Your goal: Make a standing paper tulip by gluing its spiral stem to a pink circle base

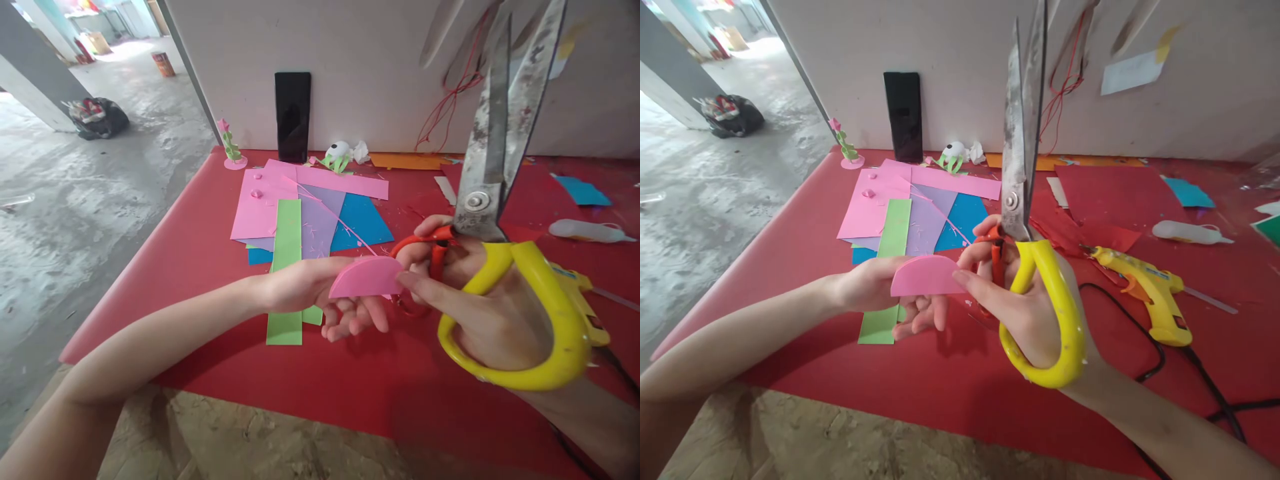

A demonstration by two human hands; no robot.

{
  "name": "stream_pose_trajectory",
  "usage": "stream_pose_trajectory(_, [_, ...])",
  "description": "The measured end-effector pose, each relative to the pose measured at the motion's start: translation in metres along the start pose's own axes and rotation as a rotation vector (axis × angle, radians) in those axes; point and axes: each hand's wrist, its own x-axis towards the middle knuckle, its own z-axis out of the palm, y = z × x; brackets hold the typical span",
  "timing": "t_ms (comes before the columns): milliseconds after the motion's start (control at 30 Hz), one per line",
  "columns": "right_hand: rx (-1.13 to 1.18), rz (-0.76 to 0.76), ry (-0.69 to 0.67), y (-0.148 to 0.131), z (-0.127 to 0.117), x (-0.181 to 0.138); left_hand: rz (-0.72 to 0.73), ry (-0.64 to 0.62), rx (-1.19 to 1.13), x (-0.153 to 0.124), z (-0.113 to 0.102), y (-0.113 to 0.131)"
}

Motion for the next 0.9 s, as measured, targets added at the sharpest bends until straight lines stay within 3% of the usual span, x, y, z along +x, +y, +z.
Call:
stream_pose_trajectory(100, [0.106, 0.025, 0.092, 0.002, 0.006, 0.001, 0.044, 0.199, -0.096, 0.004, 0.006, -0.007])
stream_pose_trajectory(200, [0.128, 0.098, 0.044, 0.003, 0.008, 0.002, 0.204, 0.466, -0.094, 0.005, 0.01, -0.015])
stream_pose_trajectory(333, [0.268, 0.147, 0.257, 0.006, 0.01, 0.004, 0.37, 0.698, 0.011, 0.004, 0.012, -0.02])
stream_pose_trajectory(500, [0.271, 0.16, 0.044, 0.012, 0.008, 0.001, 0.436, 0.844, 0.177, 0.005, 0.022, -0.015])
stream_pose_trajectory(700, [0.245, 0.142, 0.03, 0.007, 0.006, -0.003, 0.4, 0.863, 0.313, 0.003, 0.031, -0.009])
stream_pose_trajectory(900, [0.15, 0.113, 0.005, 0.006, 0.001, -0.005, 0.285, 0.5, 0.539, -0.001, 0.025, -0.005])
